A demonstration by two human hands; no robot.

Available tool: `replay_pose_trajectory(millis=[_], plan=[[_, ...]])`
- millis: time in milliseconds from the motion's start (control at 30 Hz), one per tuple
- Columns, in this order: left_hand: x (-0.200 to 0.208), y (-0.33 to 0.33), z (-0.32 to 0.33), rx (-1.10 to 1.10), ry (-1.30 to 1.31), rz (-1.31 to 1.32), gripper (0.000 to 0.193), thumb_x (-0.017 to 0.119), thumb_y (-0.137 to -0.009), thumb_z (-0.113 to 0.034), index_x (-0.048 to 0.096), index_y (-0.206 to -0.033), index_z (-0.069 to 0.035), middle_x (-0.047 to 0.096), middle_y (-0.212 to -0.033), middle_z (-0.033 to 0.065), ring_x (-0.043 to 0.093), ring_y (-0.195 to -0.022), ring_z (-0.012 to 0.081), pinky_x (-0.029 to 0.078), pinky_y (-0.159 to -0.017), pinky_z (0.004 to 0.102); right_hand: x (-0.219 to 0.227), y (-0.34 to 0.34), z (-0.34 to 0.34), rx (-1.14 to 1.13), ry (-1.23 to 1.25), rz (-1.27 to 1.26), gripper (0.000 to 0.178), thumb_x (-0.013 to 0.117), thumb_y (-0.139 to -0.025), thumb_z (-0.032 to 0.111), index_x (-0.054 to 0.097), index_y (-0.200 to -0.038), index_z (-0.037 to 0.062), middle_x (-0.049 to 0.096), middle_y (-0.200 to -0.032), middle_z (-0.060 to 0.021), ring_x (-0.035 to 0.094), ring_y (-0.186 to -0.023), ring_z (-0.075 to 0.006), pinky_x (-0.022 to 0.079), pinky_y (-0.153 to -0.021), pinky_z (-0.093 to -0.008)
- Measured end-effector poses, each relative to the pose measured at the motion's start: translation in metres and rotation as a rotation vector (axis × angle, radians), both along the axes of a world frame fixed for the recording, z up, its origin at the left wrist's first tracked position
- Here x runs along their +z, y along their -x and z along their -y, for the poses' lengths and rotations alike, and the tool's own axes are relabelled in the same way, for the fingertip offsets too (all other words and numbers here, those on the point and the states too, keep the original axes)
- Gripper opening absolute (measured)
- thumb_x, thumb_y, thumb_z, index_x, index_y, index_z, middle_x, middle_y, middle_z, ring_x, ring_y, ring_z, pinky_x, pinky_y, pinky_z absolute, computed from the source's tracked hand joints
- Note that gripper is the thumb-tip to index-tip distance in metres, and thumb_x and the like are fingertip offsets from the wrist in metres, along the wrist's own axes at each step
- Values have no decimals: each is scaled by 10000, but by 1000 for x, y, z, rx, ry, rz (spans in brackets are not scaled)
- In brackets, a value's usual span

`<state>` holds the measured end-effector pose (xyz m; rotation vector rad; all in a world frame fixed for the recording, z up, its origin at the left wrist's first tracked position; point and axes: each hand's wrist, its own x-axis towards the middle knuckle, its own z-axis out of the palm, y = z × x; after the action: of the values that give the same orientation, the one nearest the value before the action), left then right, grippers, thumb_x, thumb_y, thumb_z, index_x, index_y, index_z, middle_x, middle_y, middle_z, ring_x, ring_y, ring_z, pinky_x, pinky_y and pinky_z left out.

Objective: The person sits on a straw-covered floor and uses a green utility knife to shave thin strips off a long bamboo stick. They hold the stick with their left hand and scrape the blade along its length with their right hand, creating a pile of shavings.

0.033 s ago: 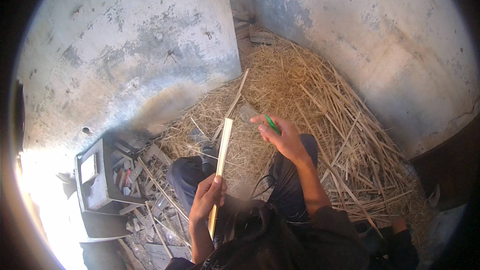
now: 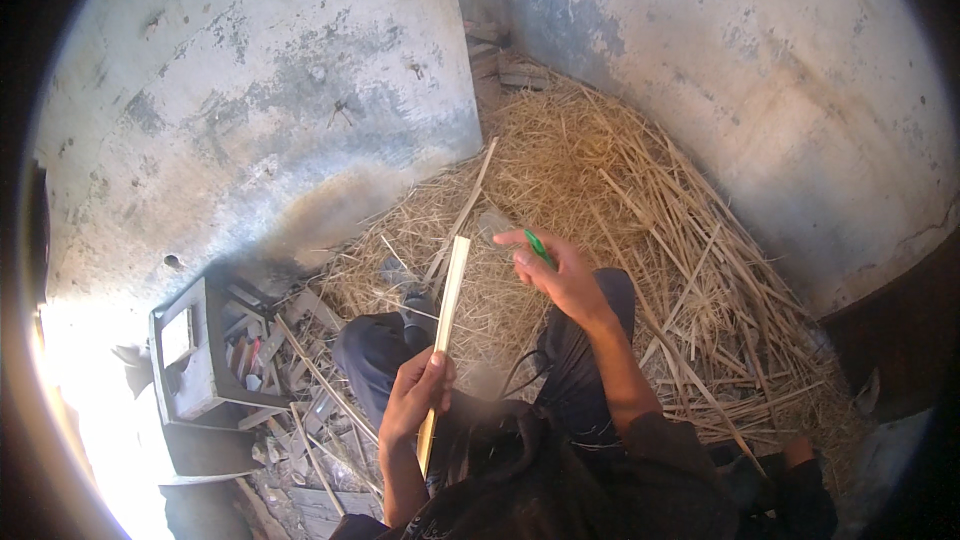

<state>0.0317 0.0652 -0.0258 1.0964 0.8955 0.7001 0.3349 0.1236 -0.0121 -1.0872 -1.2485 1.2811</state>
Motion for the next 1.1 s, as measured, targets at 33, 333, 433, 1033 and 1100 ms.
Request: replay_pose_trajectory(millis=[33,333,433,1033,1100], plan=[[3,-2,-1,-21,-5,-13,388,488,-1191,-363,589,-947,-79,486,-764,-67,469,-630,36,391,-568,246,0,5,-1,36,16,-73,421,671,-1105,316,683,-1426,44,631,-905,14,557,-830,-63,494,-756,-267],[-20,21,7,36,-99,-11,325,733,-1072,-173,630,-1322,6,761,-1162,94,740,-1074,151,598,-896,308,5,42,-8,46,-45,-23,350,731,-1075,297,778,-1279,17,773,-1122,-45,680,-1021,-108,551,-934,-310],[-44,54,13,-193,-175,-199,344,748,-1066,-195,648,-1319,14,769,-1164,91,743,-1065,143,598,-886,305,6,37,-12,-24,-77,-73,362,730,-1071,296,760,-1307,24,710,-1054,-23,595,-927,-91,469,-830,-298],[12,14,17,62,-63,-16,375,533,-1168,-378,683,-1173,-34,437,-682,-85,374,-588,27,277,-535,245,-9,50,23,-12,-633,533,348,858,-920,367,772,-1040,52,742,-862,-102,754,-746,-284,581,-666,-358],[16,10,18,45,-49,-4,466,540,-1152,-489,665,-1175,-41,398,-672,-85,324,-566,26,251,-521,232,-9,55,23,-37,-702,511,353,878,-903,351,779,-1059,51,762,-882,-105,753,-741,-282,581,-662,-372]])
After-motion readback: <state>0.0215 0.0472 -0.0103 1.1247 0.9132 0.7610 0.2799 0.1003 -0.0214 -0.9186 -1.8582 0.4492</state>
